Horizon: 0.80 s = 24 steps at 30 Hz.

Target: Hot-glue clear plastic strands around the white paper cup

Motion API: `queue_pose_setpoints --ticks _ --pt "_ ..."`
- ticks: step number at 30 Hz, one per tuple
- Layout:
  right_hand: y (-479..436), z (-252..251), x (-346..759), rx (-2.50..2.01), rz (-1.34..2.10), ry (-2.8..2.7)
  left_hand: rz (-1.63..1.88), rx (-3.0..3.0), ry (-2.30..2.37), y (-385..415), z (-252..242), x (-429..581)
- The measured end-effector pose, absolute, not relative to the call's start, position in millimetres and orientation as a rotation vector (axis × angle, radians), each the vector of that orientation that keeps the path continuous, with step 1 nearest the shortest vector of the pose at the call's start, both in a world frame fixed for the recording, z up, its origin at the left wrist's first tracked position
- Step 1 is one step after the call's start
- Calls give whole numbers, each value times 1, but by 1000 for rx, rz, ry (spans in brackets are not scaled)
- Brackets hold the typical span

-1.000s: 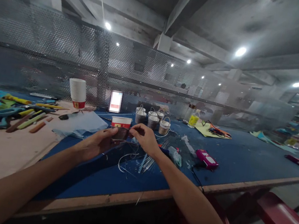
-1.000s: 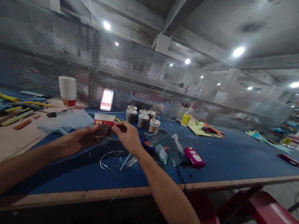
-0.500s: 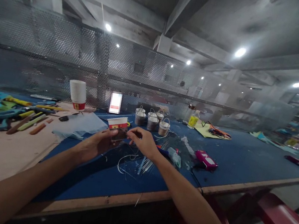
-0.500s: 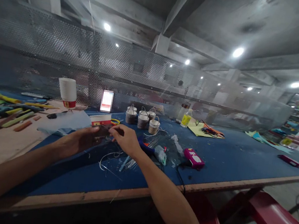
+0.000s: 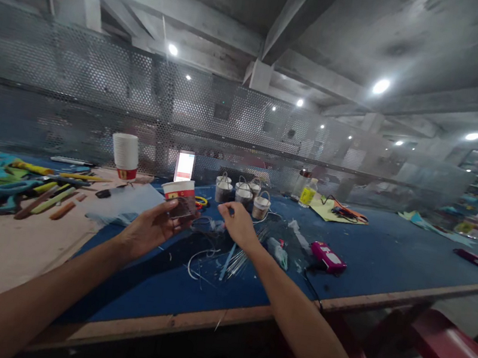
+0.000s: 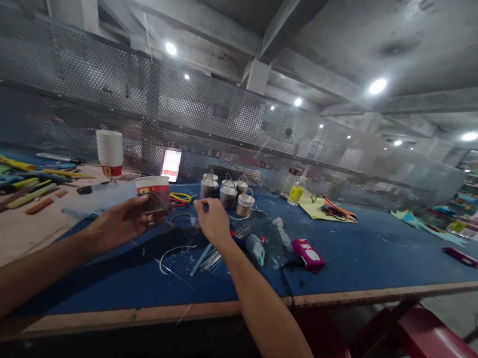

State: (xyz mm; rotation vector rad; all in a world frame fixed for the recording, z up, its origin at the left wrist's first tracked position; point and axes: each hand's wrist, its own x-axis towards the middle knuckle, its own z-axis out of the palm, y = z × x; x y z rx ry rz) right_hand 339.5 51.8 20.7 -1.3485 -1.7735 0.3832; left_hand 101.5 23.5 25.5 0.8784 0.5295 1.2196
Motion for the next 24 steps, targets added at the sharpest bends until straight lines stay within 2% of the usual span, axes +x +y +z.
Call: queue_pose_setpoints --ticks 4,8,11,24 --pt "56 42 368 -1513 238 -1747 1225 854 542 25 24 98" --pt "51 51 402 -1837 72 -1996 1211 824 548 28 22 95" --pt "41 44 422 -1956 112 -2126 1208 804 557 29 22 96" --pt "23 5 430 -1842 125 -2217 1204 729 626 26 23 96"
